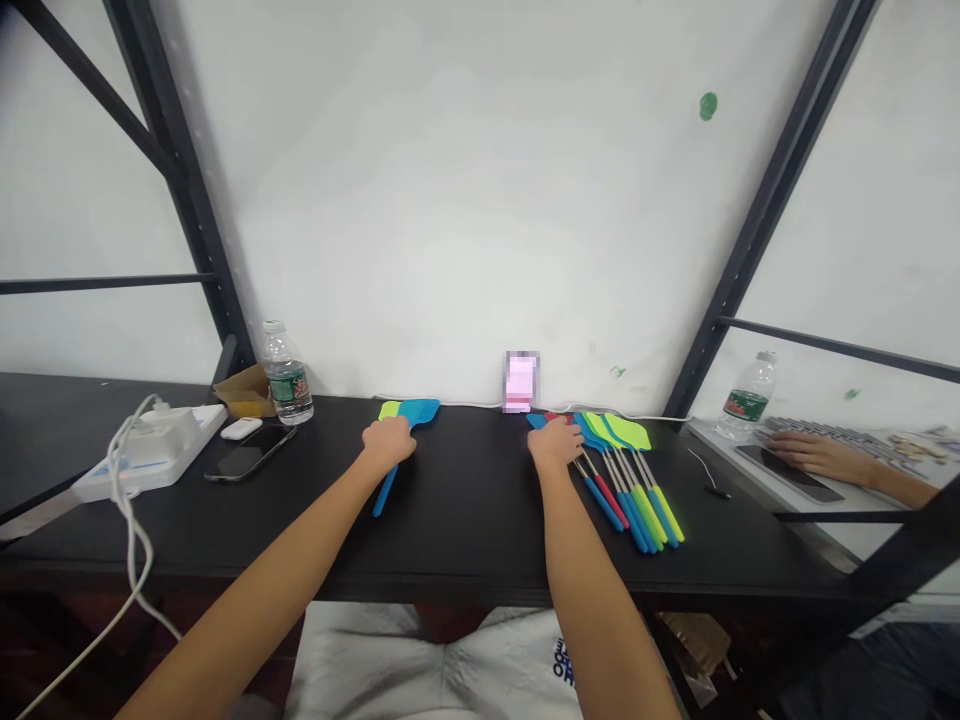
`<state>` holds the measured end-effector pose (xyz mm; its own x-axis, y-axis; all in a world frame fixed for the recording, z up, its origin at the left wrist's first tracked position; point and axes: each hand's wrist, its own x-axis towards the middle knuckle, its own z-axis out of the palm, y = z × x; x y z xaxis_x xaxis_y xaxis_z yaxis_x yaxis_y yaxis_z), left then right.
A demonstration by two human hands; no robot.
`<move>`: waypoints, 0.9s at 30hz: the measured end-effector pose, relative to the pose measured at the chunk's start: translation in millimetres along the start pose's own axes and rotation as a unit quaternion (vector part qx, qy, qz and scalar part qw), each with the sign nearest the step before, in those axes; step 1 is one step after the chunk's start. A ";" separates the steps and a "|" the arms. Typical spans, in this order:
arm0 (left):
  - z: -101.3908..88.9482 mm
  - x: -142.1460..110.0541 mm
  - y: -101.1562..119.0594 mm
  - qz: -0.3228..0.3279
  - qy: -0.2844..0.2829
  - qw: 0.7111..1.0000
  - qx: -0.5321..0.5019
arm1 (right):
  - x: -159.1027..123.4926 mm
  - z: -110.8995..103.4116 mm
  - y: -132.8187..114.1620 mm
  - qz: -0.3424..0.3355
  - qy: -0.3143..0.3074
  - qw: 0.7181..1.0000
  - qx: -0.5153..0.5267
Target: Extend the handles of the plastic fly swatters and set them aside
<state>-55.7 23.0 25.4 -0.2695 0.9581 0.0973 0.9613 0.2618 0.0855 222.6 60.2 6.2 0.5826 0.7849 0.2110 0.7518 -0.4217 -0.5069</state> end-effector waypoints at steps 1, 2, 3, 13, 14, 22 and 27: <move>1.4 -0.3 0.3 -0.009 0.020 1.000 0.004 | -0.2 -0.3 0.1 -0.002 -0.003 1.000 -0.003; 2.7 -0.8 0.7 -0.018 0.041 0.999 0.008 | -0.5 -0.8 0.1 -0.005 -0.005 1.000 -0.006; 3.6 -1.4 1.1 -0.024 0.059 0.998 0.012 | -0.9 -1.4 -0.1 -0.010 -0.009 1.000 -0.007; 1.9 3.4 -0.7 -0.082 0.010 0.997 -0.003 | -1.6 -3.9 -2.4 -0.035 -0.070 0.997 0.002; 2.9 4.7 -1.4 -0.082 0.013 0.997 -0.004 | -1.1 -3.5 -2.5 -0.037 -0.076 0.996 -0.001; 4.8 5.8 -2.9 -0.067 0.024 0.997 -0.013 | -4.2 -6.1 -6.9 -0.078 -0.132 0.988 -0.034; 6.2 9.7 -3.8 -0.064 0.009 0.998 -0.022 | -6.7 -7.7 -9.5 -0.092 -0.159 0.982 -0.045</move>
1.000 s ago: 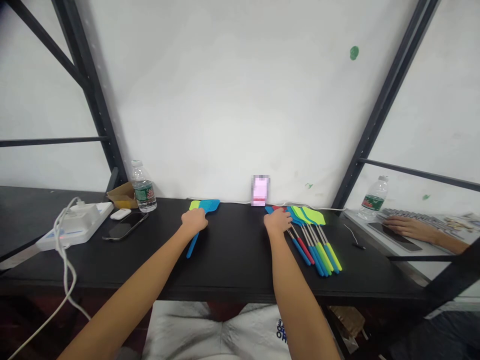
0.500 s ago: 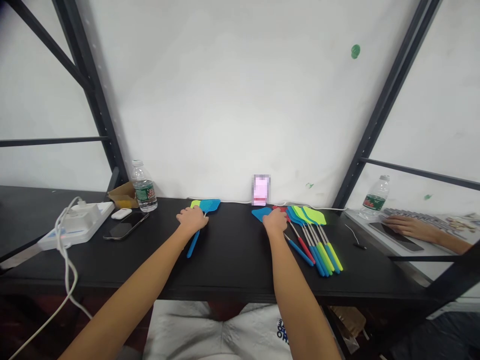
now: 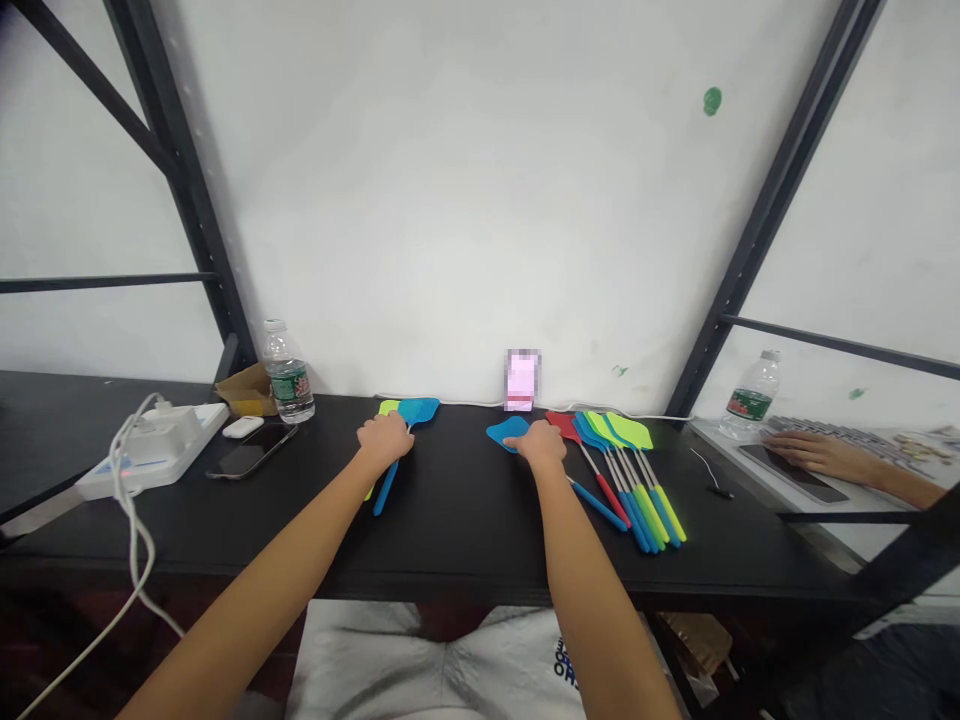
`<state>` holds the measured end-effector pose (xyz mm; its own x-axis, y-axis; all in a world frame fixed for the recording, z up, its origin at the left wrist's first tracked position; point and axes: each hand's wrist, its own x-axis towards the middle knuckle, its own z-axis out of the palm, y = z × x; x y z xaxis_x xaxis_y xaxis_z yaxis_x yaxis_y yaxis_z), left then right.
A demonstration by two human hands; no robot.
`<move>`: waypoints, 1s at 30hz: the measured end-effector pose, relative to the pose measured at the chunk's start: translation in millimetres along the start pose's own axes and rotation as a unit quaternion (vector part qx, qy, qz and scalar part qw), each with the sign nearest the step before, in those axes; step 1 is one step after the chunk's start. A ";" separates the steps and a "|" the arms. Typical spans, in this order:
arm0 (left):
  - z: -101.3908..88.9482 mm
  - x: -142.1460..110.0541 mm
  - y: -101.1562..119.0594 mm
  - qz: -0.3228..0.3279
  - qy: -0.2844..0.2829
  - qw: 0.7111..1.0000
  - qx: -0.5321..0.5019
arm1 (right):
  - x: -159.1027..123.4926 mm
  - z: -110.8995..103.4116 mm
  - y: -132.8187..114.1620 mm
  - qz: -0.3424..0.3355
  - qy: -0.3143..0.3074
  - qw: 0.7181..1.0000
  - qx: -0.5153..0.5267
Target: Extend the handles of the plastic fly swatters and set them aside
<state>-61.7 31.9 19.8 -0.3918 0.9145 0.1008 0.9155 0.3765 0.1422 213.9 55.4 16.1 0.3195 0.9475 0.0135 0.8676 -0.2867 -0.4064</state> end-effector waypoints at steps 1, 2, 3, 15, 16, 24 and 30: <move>0.9 1.3 -0.2 -0.001 -0.002 1.000 -0.001 | -0.5 -0.2 -0.3 -0.007 -0.004 1.000 0.001; 1.9 2.5 -0.4 -0.002 -0.004 1.000 -0.003 | -1.1 -0.4 -0.7 -0.013 -0.009 1.000 0.002; 2.7 3.4 -0.5 -0.004 -0.005 1.000 -0.003 | -1.9 -0.6 -1.1 -0.018 -0.013 1.000 0.002; 0.9 0.3 0.4 0.021 -0.010 1.000 0.007 | -3.7 4.9 -6.3 -0.050 -0.037 0.998 0.007; 0.6 0.1 0.1 0.027 -0.011 1.000 0.006 | -2.6 5.9 -5.9 -0.052 -0.037 0.998 0.010; -3.6 -3.9 -1.2 0.072 -0.017 0.997 0.012 | 3.8 16.0 -7.3 -0.083 -0.030 0.995 0.050; 0.1 -2.5 -1.9 0.070 -0.008 0.997 0.020 | 4.3 24.8 -12.0 -0.173 -0.028 0.979 0.108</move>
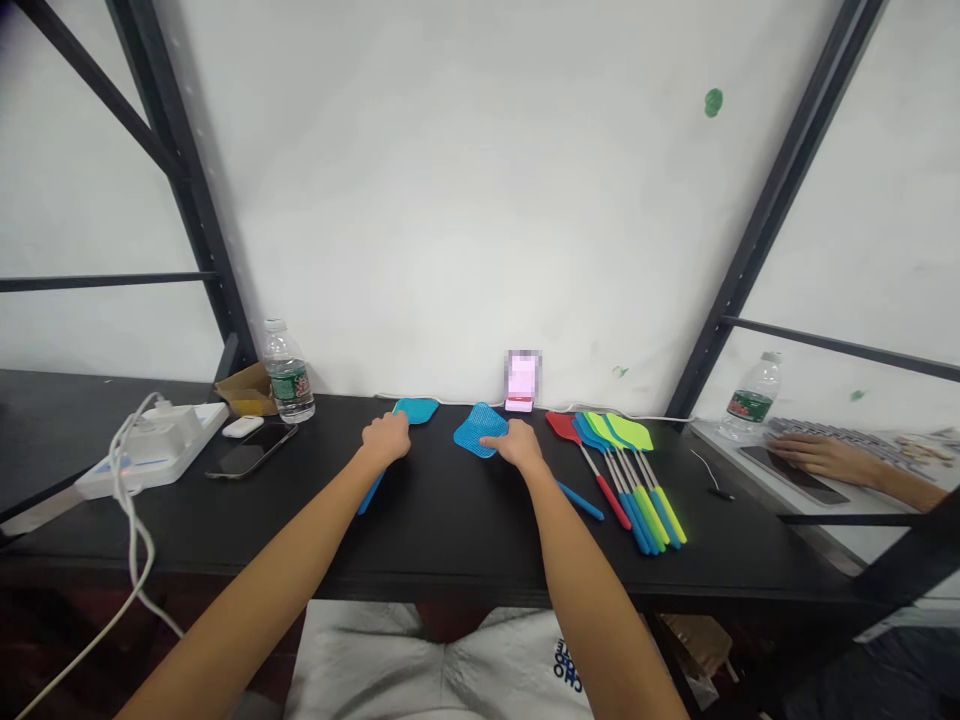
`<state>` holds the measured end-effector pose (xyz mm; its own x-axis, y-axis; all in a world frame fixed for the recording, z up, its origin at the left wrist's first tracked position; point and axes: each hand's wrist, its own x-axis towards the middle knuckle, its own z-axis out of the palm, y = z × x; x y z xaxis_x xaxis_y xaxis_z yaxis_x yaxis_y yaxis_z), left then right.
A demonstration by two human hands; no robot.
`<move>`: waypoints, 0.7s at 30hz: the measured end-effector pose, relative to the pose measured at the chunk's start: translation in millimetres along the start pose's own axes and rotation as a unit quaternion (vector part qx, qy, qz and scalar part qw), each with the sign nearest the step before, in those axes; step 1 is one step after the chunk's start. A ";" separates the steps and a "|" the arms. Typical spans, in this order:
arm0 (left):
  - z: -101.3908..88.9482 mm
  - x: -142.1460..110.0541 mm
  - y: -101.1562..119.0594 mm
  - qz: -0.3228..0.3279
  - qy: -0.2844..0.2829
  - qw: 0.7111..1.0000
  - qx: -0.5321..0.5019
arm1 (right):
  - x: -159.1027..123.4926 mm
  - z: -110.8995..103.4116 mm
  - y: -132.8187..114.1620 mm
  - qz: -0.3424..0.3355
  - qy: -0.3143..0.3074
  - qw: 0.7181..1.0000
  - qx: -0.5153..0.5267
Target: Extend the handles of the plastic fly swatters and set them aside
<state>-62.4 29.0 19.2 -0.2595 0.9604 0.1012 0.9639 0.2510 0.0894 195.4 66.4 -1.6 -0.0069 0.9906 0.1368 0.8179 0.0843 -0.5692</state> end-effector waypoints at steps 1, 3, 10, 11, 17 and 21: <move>0.7 0.3 0.0 -0.001 0.002 1.000 0.003 | -0.5 0.5 -0.6 -0.015 0.002 1.000 0.014; 1.5 0.7 0.2 -0.004 0.003 1.000 0.005 | -1.9 0.5 -2.2 -0.037 0.005 0.999 0.031; 3.2 -2.2 2.9 -0.014 0.027 1.000 0.001 | -5.7 -1.3 -6.3 -0.068 0.000 0.997 0.034; 4.0 -3.4 4.0 -0.015 0.038 0.999 0.002 | -5.9 -1.2 -6.5 -0.071 0.000 0.997 0.034; 1.7 -17.5 16.5 0.030 0.120 0.992 -0.004 | -6.7 1.2 -8.6 -0.063 -0.003 0.997 0.042; -5.9 -31.6 29.2 0.128 0.096 0.986 -0.044 | -7.3 1.3 -9.2 -0.058 0.011 0.997 0.047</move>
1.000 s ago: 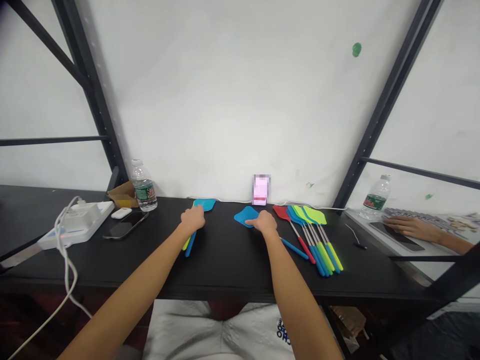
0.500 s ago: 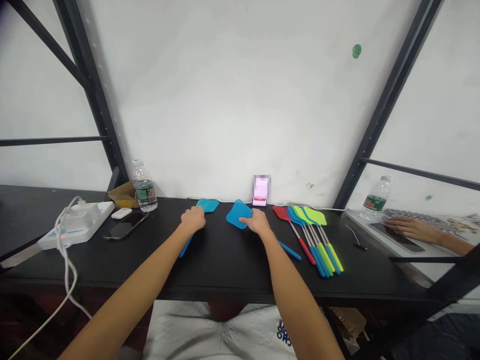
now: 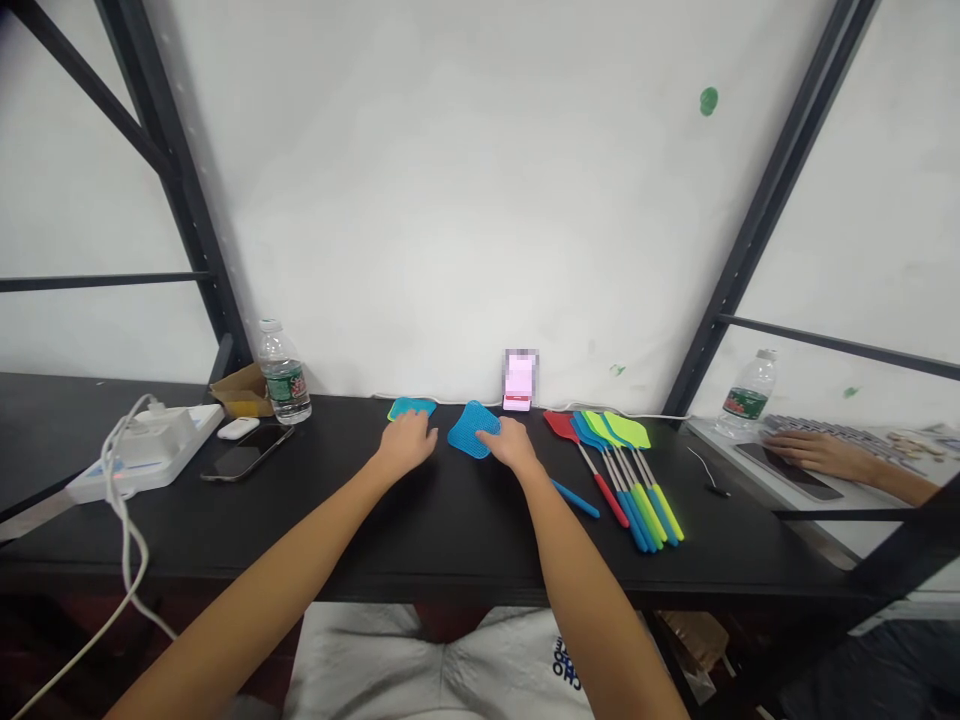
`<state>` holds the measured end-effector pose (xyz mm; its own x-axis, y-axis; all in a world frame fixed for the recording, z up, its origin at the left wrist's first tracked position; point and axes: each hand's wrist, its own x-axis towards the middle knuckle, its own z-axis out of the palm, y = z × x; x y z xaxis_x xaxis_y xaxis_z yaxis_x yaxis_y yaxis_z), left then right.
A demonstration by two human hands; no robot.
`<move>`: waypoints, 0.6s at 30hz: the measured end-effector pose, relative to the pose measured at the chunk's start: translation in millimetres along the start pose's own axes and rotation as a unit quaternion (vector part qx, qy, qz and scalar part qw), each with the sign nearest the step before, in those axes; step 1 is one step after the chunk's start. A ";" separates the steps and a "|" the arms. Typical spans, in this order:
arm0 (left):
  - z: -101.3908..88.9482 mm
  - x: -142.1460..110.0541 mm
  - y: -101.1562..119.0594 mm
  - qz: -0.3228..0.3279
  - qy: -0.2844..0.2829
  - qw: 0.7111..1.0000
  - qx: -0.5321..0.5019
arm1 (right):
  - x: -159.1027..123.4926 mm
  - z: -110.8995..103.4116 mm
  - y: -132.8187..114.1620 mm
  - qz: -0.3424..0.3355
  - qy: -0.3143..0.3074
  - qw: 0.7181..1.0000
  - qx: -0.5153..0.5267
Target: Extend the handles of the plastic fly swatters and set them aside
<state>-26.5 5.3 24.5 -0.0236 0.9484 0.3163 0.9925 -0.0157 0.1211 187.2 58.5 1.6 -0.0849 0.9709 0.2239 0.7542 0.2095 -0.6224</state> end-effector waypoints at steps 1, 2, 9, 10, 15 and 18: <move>-1.0 -2.6 4.4 0.034 -0.009 0.999 -0.018 | 0.1 -0.3 0.1 0.003 0.007 1.000 0.001; -1.1 -5.4 8.8 0.062 -0.016 0.997 -0.032 | 0.3 -0.8 0.2 0.006 0.014 1.000 0.003; 8.4 -25.4 35.5 0.220 -0.065 0.967 -0.109 | -0.5 -7.0 -2.1 0.014 0.051 0.996 0.069; 8.9 -27.3 37.3 0.241 -0.069 0.961 -0.121 | -1.3 -8.7 -3.3 0.016 0.058 0.995 0.083; 9.0 -30.1 38.3 0.280 -0.067 0.946 -0.147 | -7.3 -16.5 -14.5 -0.005 0.091 0.985 0.149; 10.4 -28.9 37.7 0.276 -0.069 0.946 -0.157 | -12.6 -17.0 -26.5 -0.048 0.103 0.972 0.205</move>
<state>12.9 -19.4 10.1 0.5248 0.8005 0.2894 0.7640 -0.5929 0.2545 179.4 38.8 28.0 0.0226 0.9094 0.4153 0.4222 0.3679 -0.8285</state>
